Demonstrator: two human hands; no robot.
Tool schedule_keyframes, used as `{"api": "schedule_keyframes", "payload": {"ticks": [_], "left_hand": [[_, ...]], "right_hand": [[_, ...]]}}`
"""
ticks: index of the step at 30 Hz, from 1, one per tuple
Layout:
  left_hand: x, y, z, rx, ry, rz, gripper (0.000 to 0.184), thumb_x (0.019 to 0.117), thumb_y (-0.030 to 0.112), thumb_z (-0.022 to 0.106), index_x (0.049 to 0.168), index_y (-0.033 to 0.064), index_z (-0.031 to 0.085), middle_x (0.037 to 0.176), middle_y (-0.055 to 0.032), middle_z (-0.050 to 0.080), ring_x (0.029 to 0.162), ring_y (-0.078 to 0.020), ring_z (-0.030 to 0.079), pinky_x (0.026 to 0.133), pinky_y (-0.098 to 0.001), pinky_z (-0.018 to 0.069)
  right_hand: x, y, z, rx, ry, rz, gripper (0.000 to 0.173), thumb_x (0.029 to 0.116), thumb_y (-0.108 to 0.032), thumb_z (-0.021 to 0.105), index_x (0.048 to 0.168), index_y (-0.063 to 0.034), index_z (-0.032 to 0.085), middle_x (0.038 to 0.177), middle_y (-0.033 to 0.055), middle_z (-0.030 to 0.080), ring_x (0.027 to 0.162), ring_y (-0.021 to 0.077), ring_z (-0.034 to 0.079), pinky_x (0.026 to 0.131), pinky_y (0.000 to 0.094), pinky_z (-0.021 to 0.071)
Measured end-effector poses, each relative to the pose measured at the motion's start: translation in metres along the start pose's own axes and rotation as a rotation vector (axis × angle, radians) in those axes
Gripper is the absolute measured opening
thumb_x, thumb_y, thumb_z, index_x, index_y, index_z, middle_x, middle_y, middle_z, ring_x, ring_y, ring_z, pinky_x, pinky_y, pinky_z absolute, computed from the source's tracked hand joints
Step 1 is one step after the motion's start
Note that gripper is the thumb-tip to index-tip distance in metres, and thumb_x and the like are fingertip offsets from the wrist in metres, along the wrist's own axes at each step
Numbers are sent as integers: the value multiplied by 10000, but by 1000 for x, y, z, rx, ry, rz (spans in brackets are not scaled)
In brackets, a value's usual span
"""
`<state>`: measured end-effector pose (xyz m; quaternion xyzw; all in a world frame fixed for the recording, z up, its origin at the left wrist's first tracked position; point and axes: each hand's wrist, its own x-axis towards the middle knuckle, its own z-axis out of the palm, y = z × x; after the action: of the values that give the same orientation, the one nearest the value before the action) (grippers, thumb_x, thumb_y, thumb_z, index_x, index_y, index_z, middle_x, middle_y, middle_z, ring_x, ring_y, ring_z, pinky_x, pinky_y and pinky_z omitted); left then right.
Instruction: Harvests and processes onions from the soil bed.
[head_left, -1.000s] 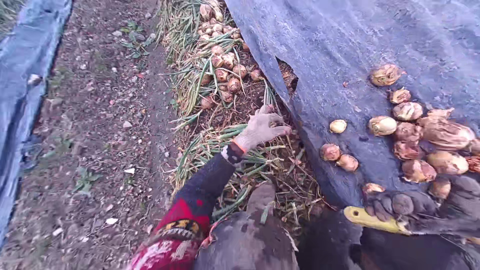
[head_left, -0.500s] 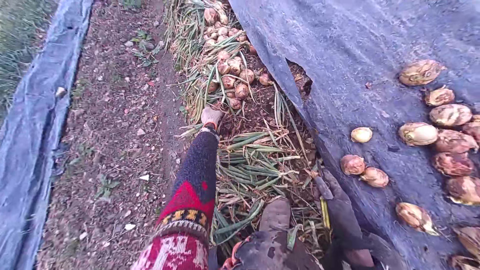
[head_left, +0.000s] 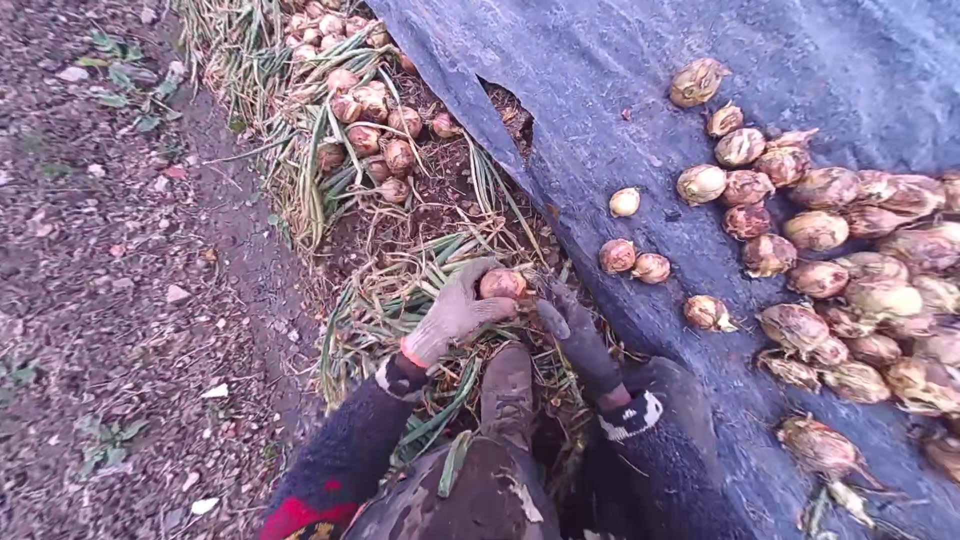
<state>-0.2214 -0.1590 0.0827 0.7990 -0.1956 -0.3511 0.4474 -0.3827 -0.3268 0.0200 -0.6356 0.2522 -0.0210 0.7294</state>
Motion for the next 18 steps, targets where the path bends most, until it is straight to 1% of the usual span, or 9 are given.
{"api": "schedule_keyframes", "payload": {"ticks": [3,5,7,9,11,13,14,16,18], "left_hand": [[-17,19,29,-98,-265,-126,699,767,585,815,1276,127,674,1087,-42,739,915,-150,722,777,-377,630],[-21,16,34,-112,-299,-125,680,788,577,807,1272,118,673,1081,-51,738,926,-162,715,791,-385,620],[-24,12,31,58,-219,11,718,727,562,860,1287,153,672,1179,6,723,1049,-112,699,916,-379,615],[-29,11,32,269,-75,126,785,658,582,891,1286,172,659,1251,23,684,1123,-86,657,972,-381,583],[-28,8,36,346,73,101,816,657,595,879,1307,159,647,1248,11,689,1131,-92,659,981,-398,580],[-11,-14,25,279,262,-87,804,735,587,821,1357,117,620,1207,-43,713,1069,-124,688,942,-415,580],[-2,-30,14,135,338,-198,776,782,551,811,1382,105,603,1190,-66,715,993,-131,703,873,-385,600],[7,-44,-12,-331,393,-244,623,872,262,803,1409,59,563,1086,-139,704,753,-202,691,631,-357,611],[2,-27,-18,-526,338,-200,506,935,109,710,1408,28,550,999,-187,701,708,-269,691,625,-413,626]], "right_hand": [[-11,-12,-1,140,38,-86,520,1020,-354,596,1400,1,576,1383,115,629,1248,133,610,1077,337,508],[-16,-16,-3,170,62,-104,410,1031,-290,583,1315,-3,652,1301,102,682,1169,121,655,1021,325,545],[-16,-11,-1,191,42,-47,407,1038,-313,577,1314,-27,659,1193,78,722,976,115,702,846,320,607],[-17,-7,7,259,76,-11,400,1050,-310,561,1297,-13,664,967,77,728,702,125,650,624,320,583],[-23,-18,8,363,82,-63,368,1062,-313,536,1197,-11,697,780,52,680,596,111,601,563,300,560],[-39,-42,2,481,-10,-203,366,1058,-379,534,1060,-60,713,655,-10,611,535,76,560,516,267,524],[-46,-52,-2,485,-27,-272,353,1057,-384,534,1033,-86,723,661,-22,619,547,66,564,525,260,520],[-41,-54,0,371,92,-301,303,1067,-277,528,1133,-64,734,748,24,668,590,95,600,552,280,557],[-26,-32,3,75,102,-86,392,1072,-346,508,1342,-114,672,1078,60,737,837,133,686,755,344,598]]}}
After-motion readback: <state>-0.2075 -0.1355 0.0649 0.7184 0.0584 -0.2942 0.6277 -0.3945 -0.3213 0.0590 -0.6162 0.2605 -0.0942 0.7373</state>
